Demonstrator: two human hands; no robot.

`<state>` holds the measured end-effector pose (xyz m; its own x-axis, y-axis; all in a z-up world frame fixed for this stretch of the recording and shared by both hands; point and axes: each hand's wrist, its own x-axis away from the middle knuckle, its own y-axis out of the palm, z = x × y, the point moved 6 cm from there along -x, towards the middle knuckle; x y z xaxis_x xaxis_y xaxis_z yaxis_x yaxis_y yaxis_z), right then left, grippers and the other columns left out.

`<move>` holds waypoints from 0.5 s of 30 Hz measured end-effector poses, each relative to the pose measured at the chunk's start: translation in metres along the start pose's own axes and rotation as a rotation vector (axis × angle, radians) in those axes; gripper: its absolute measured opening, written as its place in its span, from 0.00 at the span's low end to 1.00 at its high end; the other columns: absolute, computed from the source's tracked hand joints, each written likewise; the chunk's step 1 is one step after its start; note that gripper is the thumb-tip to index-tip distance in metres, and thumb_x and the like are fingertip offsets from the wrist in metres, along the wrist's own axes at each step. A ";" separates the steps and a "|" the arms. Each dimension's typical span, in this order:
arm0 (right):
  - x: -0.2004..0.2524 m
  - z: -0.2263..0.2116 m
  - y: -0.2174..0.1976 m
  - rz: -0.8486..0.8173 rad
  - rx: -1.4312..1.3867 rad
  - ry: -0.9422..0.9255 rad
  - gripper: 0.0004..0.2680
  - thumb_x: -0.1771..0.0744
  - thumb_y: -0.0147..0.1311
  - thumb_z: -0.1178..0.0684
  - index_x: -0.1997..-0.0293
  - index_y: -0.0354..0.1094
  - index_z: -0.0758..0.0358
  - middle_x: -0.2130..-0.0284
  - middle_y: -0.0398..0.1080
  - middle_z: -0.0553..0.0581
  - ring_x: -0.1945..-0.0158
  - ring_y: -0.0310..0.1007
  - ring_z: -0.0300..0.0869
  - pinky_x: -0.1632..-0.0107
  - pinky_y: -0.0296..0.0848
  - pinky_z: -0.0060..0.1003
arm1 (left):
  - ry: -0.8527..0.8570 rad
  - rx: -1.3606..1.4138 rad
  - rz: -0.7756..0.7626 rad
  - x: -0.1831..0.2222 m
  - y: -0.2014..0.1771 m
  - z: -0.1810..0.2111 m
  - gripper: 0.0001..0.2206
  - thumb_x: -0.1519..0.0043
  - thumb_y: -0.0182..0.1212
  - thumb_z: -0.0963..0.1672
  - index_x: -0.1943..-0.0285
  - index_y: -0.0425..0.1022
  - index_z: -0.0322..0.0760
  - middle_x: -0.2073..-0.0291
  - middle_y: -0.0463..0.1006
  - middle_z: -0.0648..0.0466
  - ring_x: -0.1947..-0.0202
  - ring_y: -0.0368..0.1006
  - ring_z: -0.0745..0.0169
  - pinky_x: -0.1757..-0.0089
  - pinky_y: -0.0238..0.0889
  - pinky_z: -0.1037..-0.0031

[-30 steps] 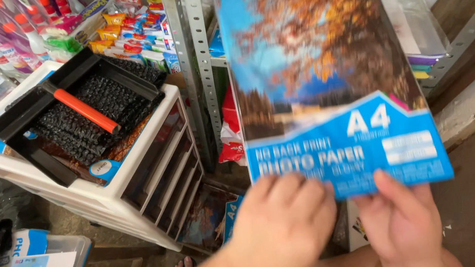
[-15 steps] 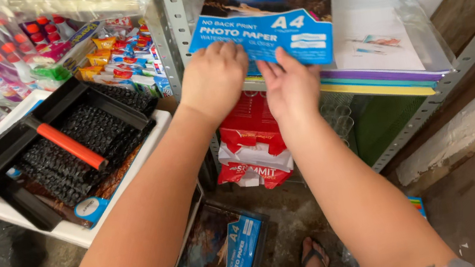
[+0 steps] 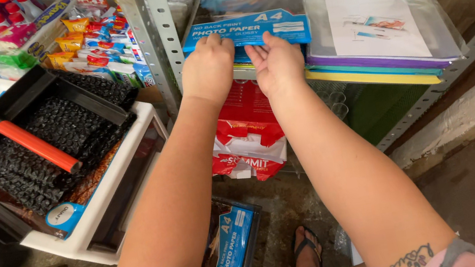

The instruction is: The person organizes various paper supplies and documents on a metal shelf and inside a white drawer unit, moving folders and packs of photo paper between locations.

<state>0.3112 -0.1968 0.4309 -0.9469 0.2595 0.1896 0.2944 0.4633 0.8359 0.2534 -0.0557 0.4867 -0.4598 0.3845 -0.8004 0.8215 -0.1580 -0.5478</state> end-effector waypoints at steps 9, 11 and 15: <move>0.046 -0.021 -0.004 -0.042 0.493 0.095 0.20 0.28 0.36 0.42 0.35 0.53 0.72 0.48 0.70 0.72 0.41 0.75 0.60 0.40 0.76 0.55 | -0.021 0.012 -0.040 0.009 -0.003 -0.004 0.02 0.41 0.67 0.38 0.64 0.81 0.38 0.67 0.75 0.52 0.59 0.80 0.53 0.63 0.78 0.70; 0.051 -0.023 -0.008 -0.026 0.576 0.090 0.18 0.27 0.36 0.43 0.41 0.58 0.71 0.54 0.72 0.64 0.46 0.80 0.56 0.41 0.78 0.52 | -0.079 0.061 -0.034 0.012 -0.006 -0.004 0.03 0.40 0.66 0.38 0.65 0.81 0.39 0.67 0.73 0.53 0.61 0.77 0.55 0.65 0.79 0.69; 0.049 -0.016 -0.015 -0.021 0.625 0.004 0.19 0.28 0.37 0.41 0.44 0.61 0.70 0.57 0.73 0.61 0.49 0.81 0.53 0.42 0.78 0.52 | -0.089 0.051 -0.030 0.016 -0.002 -0.004 0.03 0.40 0.66 0.38 0.65 0.80 0.40 0.66 0.72 0.52 0.60 0.76 0.54 0.65 0.78 0.68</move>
<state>0.2588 -0.2049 0.4360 -0.9534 0.2423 0.1798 0.2945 0.8767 0.3802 0.2455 -0.0455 0.4761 -0.5141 0.3083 -0.8004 0.7895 -0.1946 -0.5821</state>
